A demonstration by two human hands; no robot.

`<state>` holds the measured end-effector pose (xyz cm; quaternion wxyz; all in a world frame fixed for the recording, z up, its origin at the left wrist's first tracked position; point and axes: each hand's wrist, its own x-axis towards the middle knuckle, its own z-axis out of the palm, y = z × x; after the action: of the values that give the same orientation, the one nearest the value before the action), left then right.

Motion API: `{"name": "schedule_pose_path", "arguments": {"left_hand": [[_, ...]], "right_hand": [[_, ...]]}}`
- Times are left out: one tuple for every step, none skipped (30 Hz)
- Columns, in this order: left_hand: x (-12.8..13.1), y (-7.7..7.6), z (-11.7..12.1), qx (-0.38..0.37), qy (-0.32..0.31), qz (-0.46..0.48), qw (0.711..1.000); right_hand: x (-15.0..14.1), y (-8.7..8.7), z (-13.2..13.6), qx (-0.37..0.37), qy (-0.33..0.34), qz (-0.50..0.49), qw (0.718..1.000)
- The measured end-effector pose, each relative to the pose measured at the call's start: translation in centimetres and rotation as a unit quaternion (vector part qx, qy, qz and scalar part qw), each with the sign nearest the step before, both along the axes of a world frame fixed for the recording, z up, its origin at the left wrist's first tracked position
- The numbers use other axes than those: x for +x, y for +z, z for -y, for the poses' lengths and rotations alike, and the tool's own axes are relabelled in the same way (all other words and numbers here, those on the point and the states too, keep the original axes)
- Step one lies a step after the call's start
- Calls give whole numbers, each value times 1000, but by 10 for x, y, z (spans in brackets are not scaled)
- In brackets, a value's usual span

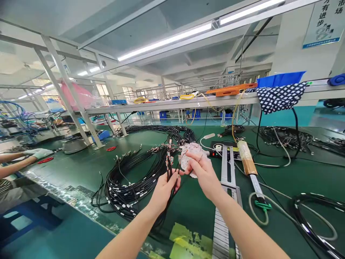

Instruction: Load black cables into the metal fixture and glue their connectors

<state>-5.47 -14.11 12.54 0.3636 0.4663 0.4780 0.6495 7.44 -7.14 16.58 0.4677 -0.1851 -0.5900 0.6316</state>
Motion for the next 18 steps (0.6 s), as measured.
{"name": "schedule_pose_path", "arguments": {"left_hand": [[-2,1,1,2,-10,-7,1000],[-4,2,1,4,-12,-9,1000],[-6,3,1,6,-7,-5,1000],[-7,3,0,8,4,1,1000],[-8,3,-2,10,19,6,1000],[-8,3,-4,13,34,8,999],[-8,3,-6,19,46,5,999],[-9,3,-8,24,51,-1,998],[-10,3,-10,31,55,-9,998],[-11,4,-11,39,60,-15,997],[-14,5,-11,51,70,-16,996],[-17,7,-11,64,83,-10,994],[-21,9,-9,78,91,6,993],[-27,11,-8,85,85,32,992],[-32,13,-6,82,59,65,993],[-38,14,-4,68,11,97,993],[-43,15,-3,49,-48,123,990],[-47,16,-2,27,-109,139,984]], "right_hand": [[-3,2,3,-23,20,-17,999],[-6,4,5,-45,44,-36,997],[-10,7,8,-63,68,-54,994],[-14,10,11,-74,89,-69,991],[-19,12,13,-78,102,-77,989],[-23,15,14,-75,102,-76,989],[-28,17,14,-63,88,-61,992],[-33,18,13,-45,61,-38,996],[-37,18,11,-24,27,-13,999],[-40,18,7,-4,-8,7,1000],[-42,17,3,14,-40,18,999],[-43,16,-1,26,-65,20,997],[-43,16,-5,35,-80,17,996],[-43,15,-8,35,-80,9,996],[-42,15,-9,28,-67,1,997],[-41,16,-8,15,-42,-11,999],[-41,17,-6,-2,-8,-26,1000],[-42,19,-3,-19,28,-42,999]]}}
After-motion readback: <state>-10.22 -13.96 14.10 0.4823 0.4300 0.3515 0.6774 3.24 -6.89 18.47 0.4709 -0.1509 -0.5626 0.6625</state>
